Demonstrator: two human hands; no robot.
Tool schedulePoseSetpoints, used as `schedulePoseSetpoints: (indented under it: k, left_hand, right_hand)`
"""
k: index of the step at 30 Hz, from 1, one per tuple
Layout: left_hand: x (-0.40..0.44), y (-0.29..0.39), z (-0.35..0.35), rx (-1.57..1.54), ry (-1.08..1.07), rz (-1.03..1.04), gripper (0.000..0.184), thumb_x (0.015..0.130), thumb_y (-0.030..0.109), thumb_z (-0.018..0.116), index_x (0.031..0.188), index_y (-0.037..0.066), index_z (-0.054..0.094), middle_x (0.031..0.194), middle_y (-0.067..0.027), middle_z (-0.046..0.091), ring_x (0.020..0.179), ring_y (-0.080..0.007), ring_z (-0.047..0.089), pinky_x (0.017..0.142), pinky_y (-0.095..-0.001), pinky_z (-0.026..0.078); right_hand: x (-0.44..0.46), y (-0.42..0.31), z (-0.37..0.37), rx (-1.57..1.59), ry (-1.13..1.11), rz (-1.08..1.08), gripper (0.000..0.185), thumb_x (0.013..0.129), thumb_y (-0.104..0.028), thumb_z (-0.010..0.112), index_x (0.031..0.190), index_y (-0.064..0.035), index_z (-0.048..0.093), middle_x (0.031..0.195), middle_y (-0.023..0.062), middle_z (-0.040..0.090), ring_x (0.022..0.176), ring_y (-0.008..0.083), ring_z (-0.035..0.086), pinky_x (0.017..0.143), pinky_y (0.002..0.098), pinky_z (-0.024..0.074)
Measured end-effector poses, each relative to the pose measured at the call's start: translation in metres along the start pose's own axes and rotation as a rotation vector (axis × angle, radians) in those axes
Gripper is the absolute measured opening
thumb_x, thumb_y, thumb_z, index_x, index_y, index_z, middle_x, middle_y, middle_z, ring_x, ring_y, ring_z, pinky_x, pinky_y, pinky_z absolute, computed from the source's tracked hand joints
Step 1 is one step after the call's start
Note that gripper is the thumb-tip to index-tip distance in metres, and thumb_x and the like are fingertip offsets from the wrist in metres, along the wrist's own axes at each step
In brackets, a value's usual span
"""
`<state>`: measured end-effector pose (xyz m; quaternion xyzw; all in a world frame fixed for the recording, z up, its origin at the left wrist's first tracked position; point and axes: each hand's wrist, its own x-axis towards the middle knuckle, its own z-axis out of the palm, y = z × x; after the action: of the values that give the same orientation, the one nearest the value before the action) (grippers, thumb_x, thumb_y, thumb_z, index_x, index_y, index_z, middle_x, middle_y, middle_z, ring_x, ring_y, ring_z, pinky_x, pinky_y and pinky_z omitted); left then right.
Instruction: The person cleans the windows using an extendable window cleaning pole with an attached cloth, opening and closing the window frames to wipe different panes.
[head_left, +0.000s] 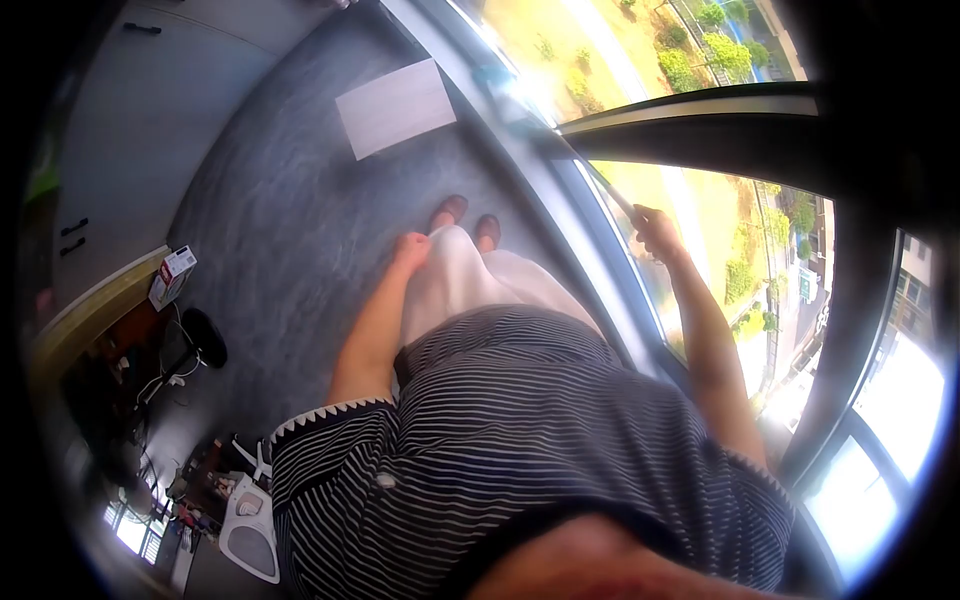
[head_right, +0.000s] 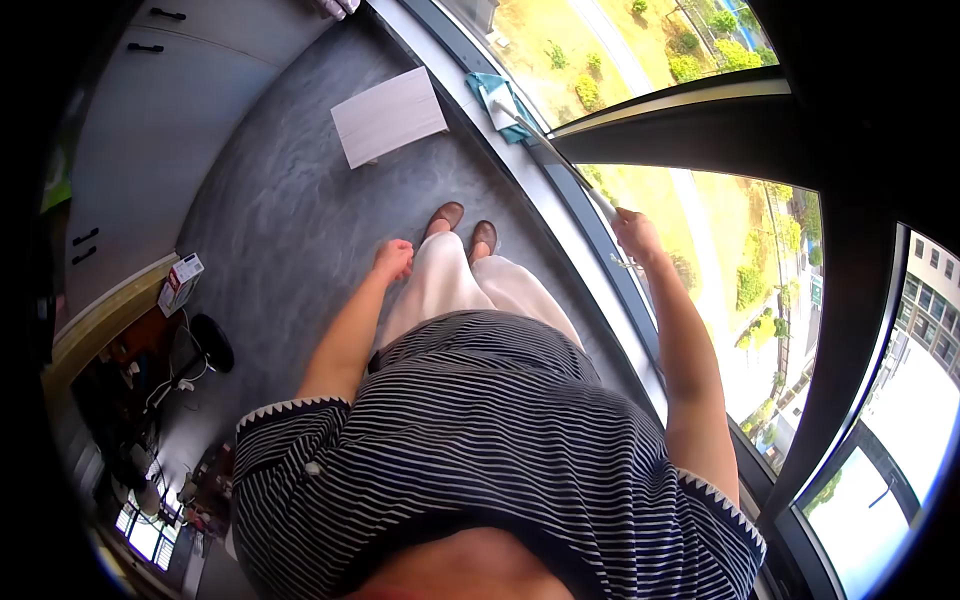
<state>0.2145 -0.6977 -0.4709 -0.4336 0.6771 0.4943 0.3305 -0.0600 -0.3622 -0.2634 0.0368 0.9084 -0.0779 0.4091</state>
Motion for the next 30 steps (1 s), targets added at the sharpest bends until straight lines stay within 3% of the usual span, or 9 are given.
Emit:
schedulePoseSetpoints:
  k: [2, 6, 7, 12, 19, 23, 24, 25, 30]
  left_hand:
    - [-0.003, -0.006, 0.001, -0.018, 0.015, -0.040, 0.027, 0.077, 0.016, 0.052, 0.102, 0.007, 0.058, 0.068, -0.0043, 0.059, 0.047, -0.0144, 0.056, 0.035, -0.0263, 0.040]
    - [-0.014, -0.006, -0.011, -0.053, 0.021, -0.109, 0.029, 0.077, 0.016, 0.053, 0.104, 0.008, 0.057, 0.072, -0.0053, 0.060, 0.048, -0.0145, 0.057, 0.035, -0.0265, 0.040]
    - [-0.013, -0.003, -0.015, -0.059, 0.022, -0.116, 0.030, 0.077, 0.017, 0.053, 0.105, 0.008, 0.057, 0.072, -0.0053, 0.060, 0.048, -0.0145, 0.057, 0.036, -0.0265, 0.040]
    - [-0.023, 0.007, -0.022, -0.214, 0.073, -0.085, 0.030, 0.076, 0.018, 0.053, 0.104, 0.007, 0.059, 0.078, -0.0079, 0.063, 0.052, -0.0170, 0.060, 0.042, -0.0290, 0.045]
    - [-0.012, -0.030, -0.026, -0.280, 0.117, -0.224, 0.031, 0.078, 0.017, 0.052, 0.108, 0.008, 0.055, 0.074, -0.0054, 0.059, 0.049, -0.0143, 0.056, 0.038, -0.0265, 0.041]
    - [-0.039, -0.029, -0.034, -0.312, 0.122, -0.356, 0.031, 0.074, 0.015, 0.052, 0.102, 0.007, 0.059, 0.069, -0.0066, 0.061, 0.052, -0.0166, 0.059, 0.040, -0.0284, 0.043]
    - [-0.036, -0.029, -0.041, -0.299, 0.129, -0.367, 0.030, 0.074, 0.015, 0.052, 0.101, 0.007, 0.060, 0.069, -0.0064, 0.060, 0.052, -0.0163, 0.059, 0.040, -0.0282, 0.043]
    - [-0.033, -0.020, -0.051, -0.282, 0.141, -0.377, 0.029, 0.074, 0.016, 0.052, 0.100, 0.007, 0.060, 0.068, -0.0061, 0.060, 0.052, -0.0161, 0.059, 0.040, -0.0279, 0.043]
    - [-0.033, 0.008, -0.065, -0.370, 0.219, -0.244, 0.025, 0.077, 0.016, 0.050, 0.098, 0.005, 0.059, 0.067, -0.0046, 0.059, 0.049, -0.0147, 0.058, 0.039, -0.0265, 0.042]
  right_hand:
    - [0.017, 0.010, 0.002, 0.083, 0.012, -0.052, 0.034, 0.084, -0.029, 0.050, 0.113, -0.0130, 0.056, 0.075, 0.0086, 0.060, 0.055, 0.0155, 0.056, 0.049, 0.0288, 0.0432]
    - [0.040, -0.009, 0.033, 0.024, 0.185, -0.151, 0.034, 0.083, -0.032, 0.052, 0.110, -0.0136, 0.058, 0.079, 0.0093, 0.061, 0.060, 0.0166, 0.059, 0.059, 0.0318, 0.0463]
    - [0.042, -0.022, 0.037, 0.048, 0.190, -0.157, 0.034, 0.083, -0.033, 0.052, 0.110, -0.0133, 0.058, 0.084, 0.0115, 0.062, 0.068, 0.0212, 0.061, 0.068, 0.0344, 0.0464]
    - [0.068, -0.085, 0.036, -0.034, 0.235, -0.232, 0.034, 0.082, -0.031, 0.044, 0.110, -0.0167, 0.057, 0.099, 0.0157, 0.061, 0.093, 0.0329, 0.057, 0.080, 0.0393, 0.0444]
    - [0.134, -0.164, 0.011, -0.092, 0.217, -0.307, 0.036, 0.083, -0.032, 0.043, 0.110, -0.0140, 0.057, 0.100, 0.0199, 0.059, 0.095, 0.0347, 0.055, 0.084, 0.0405, 0.0428]
    - [0.129, -0.191, -0.021, 0.080, 0.137, -0.283, 0.035, 0.082, -0.029, 0.047, 0.109, -0.0091, 0.058, 0.089, 0.0214, 0.061, 0.082, 0.0339, 0.060, 0.076, 0.0389, 0.0478]
    - [0.127, -0.208, -0.029, 0.138, 0.062, -0.209, 0.034, 0.082, -0.027, 0.047, 0.107, -0.0078, 0.058, 0.082, 0.0207, 0.062, 0.069, 0.0308, 0.062, 0.065, 0.0375, 0.0506]
    - [0.150, -0.214, -0.026, 0.107, 0.108, -0.360, 0.034, 0.082, -0.026, 0.045, 0.107, -0.0066, 0.058, 0.075, 0.0192, 0.062, 0.059, 0.0262, 0.061, 0.055, 0.0366, 0.0503]
    - [0.191, -0.233, -0.025, 0.269, 0.077, -0.330, 0.034, 0.083, -0.022, 0.045, 0.109, -0.0045, 0.057, 0.073, 0.0164, 0.062, 0.051, 0.0202, 0.058, 0.046, 0.0342, 0.0461]
